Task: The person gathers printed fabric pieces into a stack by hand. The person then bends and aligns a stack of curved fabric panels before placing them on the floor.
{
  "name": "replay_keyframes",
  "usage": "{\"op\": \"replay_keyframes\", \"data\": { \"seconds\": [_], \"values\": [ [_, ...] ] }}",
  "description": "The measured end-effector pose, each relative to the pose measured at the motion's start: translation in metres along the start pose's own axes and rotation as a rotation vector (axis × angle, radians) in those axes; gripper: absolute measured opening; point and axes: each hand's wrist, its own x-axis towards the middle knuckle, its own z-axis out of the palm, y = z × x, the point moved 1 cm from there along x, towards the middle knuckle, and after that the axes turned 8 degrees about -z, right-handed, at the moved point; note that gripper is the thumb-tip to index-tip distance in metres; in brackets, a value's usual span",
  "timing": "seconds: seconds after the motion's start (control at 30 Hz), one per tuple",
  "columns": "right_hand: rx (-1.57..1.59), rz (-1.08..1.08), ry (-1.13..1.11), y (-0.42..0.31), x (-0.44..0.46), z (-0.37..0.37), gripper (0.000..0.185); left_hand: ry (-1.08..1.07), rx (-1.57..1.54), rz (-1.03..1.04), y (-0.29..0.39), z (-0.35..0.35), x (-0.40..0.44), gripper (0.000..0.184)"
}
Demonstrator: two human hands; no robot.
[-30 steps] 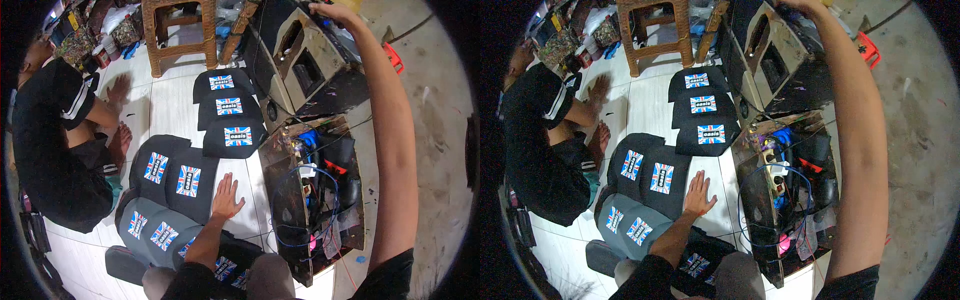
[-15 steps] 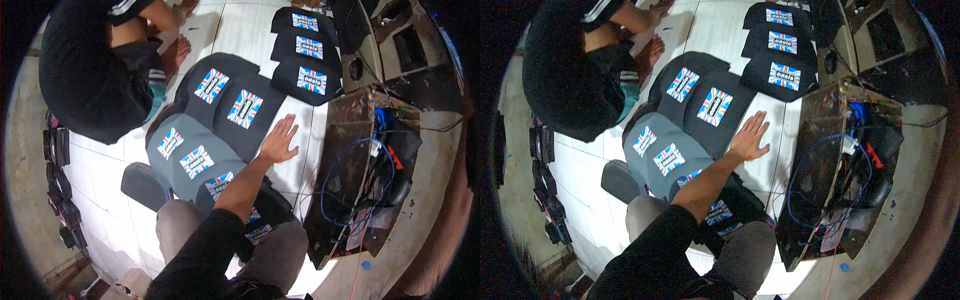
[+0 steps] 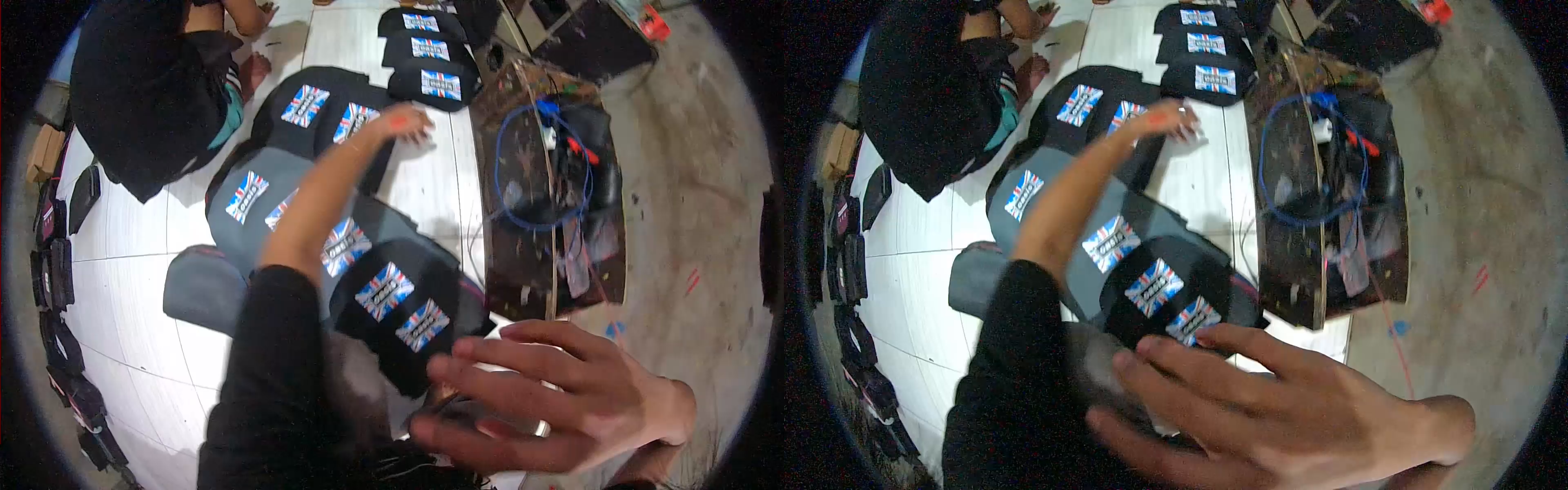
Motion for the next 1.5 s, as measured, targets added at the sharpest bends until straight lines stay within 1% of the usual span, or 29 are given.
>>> {"op": "replay_keyframes", "data": {
  "seconds": [0.03, 0.1, 0.17, 0.2, 0.23, 0.27, 0.3, 0.33, 0.37, 0.43, 0.47, 0.5, 0.57, 0.67, 0.73, 0.77, 0.83, 0.87, 1.03, 1.1, 1.13, 1.17, 1.23, 1.3, 1.33, 1.37, 1.43, 1.47, 1.5],
  "values": [
    [-0.004, -0.028, 0.059, -0.018, -0.006, 0.004, 0.046, 0.174, 0.294, 0.27, 0.013, -0.007, -0.033, 0.045],
    [0.016, -0.049, 0.137, -0.042, -0.026, 0.024, 0.046, 0.294, 0.355, 0.416, 0.018, -0.005, -0.1, 0.042],
    [0.045, -0.099, 0.212, -0.059, -0.044, 0.034, 0.047, 0.304, 0.128, 0.368, -0.002, 0.021, -0.181, 0.04],
    [0.107, -0.064, 0.22, -0.067, -0.053, 0.037, 0.048, 0.259, 0.005, 0.368, -0.032, 0.034, -0.206, 0.042],
    [0.16, -0.026, 0.226, -0.07, -0.062, 0.04, 0.05, 0.252, -0.021, 0.328, -0.074, 0.048, -0.225, 0.041],
    [0.167, -0.151, 0.243, -0.061, -0.077, 0.045, 0.052, 0.266, -0.088, 0.242, -0.109, 0.077, -0.252, 0.041],
    [0.162, -0.17, 0.25, -0.049, -0.088, 0.05, 0.052, 0.451, -0.072, 0.01, -0.123, 0.117, -0.284, 0.039],
    [0.212, -0.058, 0.175, -0.034, -0.1, 0.058, 0.05, 0.411, -0.055, -0.147, -0.176, 0.138, -0.292, 0.037],
    [0.268, 0.061, 0.095, -0.02, -0.108, 0.07, 0.048, 0.371, -0.311, -0.215, -0.202, 0.172, -0.314, 0.035],
    [0.216, 0.272, 0.099, 0.006, -0.11, 0.126, 0.042, 0.205, -0.346, -0.417, -0.23, 0.222, -0.346, 0.032],
    [0.213, 0.401, 0.099, 0.022, -0.117, 0.164, 0.043, 0.119, -0.462, -0.581, -0.231, 0.247, -0.357, 0.035],
    [0.204, 0.524, 0.095, 0.039, -0.122, 0.203, 0.044, 0.069, -0.474, -0.682, -0.235, 0.268, -0.362, 0.035],
    [0.205, 0.751, -0.183, 0.067, -0.124, 0.263, 0.044, -0.019, -0.487, -0.683, -0.252, 0.297, -0.367, 0.034],
    [0.145, 0.691, -0.224, 0.083, -0.142, 0.341, 0.051, -0.014, -0.444, -0.624, -0.25, 0.311, -0.373, 0.034],
    [0.123, 0.408, 0.167, 0.065, -0.145, 0.362, 0.06, 0.003, -0.435, -0.6, -0.247, 0.322, -0.373, 0.033],
    [0.136, 0.402, 0.156, 0.056, -0.149, 0.37, 0.06, 0.01, -0.425, -0.587, -0.245, 0.327, -0.371, 0.033],
    [0.142, 0.274, 0.029, 0.045, -0.154, 0.383, 0.069, 0.028, -0.425, -0.577, -0.241, 0.336, -0.366, 0.033],
    [0.134, 0.269, -0.041, 0.047, -0.161, 0.403, 0.072, 0.036, -0.427, -0.569, -0.239, 0.341, -0.365, 0.034],
    [0.055, 0.258, -0.101, 0.055, -0.173, 0.431, 0.07, 0.101, -0.432, -0.562, -0.219, 0.353, -0.376, 0.034],
    [0.042, 0.254, -0.087, 0.055, -0.174, 0.43, 0.069, 0.115, -0.04, -0.314, -0.198, 0.348, -0.383, 0.039],
    [0.032, 0.245, -0.083, 0.055, -0.174, 0.431, 0.069, 0.127, -0.182, -0.366, -0.211, 0.359, -0.38, 0.043],
    [0.024, 0.242, -0.079, 0.054, -0.176, 0.432, 0.068, 0.149, -0.431, -0.552, -0.213, 0.368, -0.376, 0.039],
    [0.03, 0.24, -0.034, 0.062, -0.177, 0.44, 0.065, 0.055, -0.213, -0.49, -0.217, 0.378, -0.361, 0.041],
    [-0.04, 0.121, -0.088, 0.058, -0.187, 0.451, 0.061, 0.195, -0.104, -0.614, -0.211, 0.401, -0.349, 0.044],
    [-0.023, 0.139, -0.086, 0.057, -0.184, 0.448, 0.058, 0.275, -0.127, -0.654, -0.204, 0.409, -0.343, 0.048],
    [-0.023, 0.156, -0.106, 0.055, -0.186, 0.45, 0.058, 0.253, -0.136, -0.645, -0.196, 0.423, -0.34, 0.048],
    [-0.087, 0.103, -0.016, 0.054, -0.187, 0.451, 0.057, 0.53, -0.417, -0.641, -0.174, 0.437, -0.339, 0.05],
    [-0.068, 0.084, 0.039, 0.053, -0.187, 0.451, 0.054, 0.606, -0.547, -0.563, -0.179, 0.452, -0.337, 0.049],
    [-0.081, 0.078, 0.035, 0.051, -0.19, 0.451, 0.054, 0.611, -0.553, -0.549, -0.185, 0.468, -0.336, 0.049]
  ]
}}
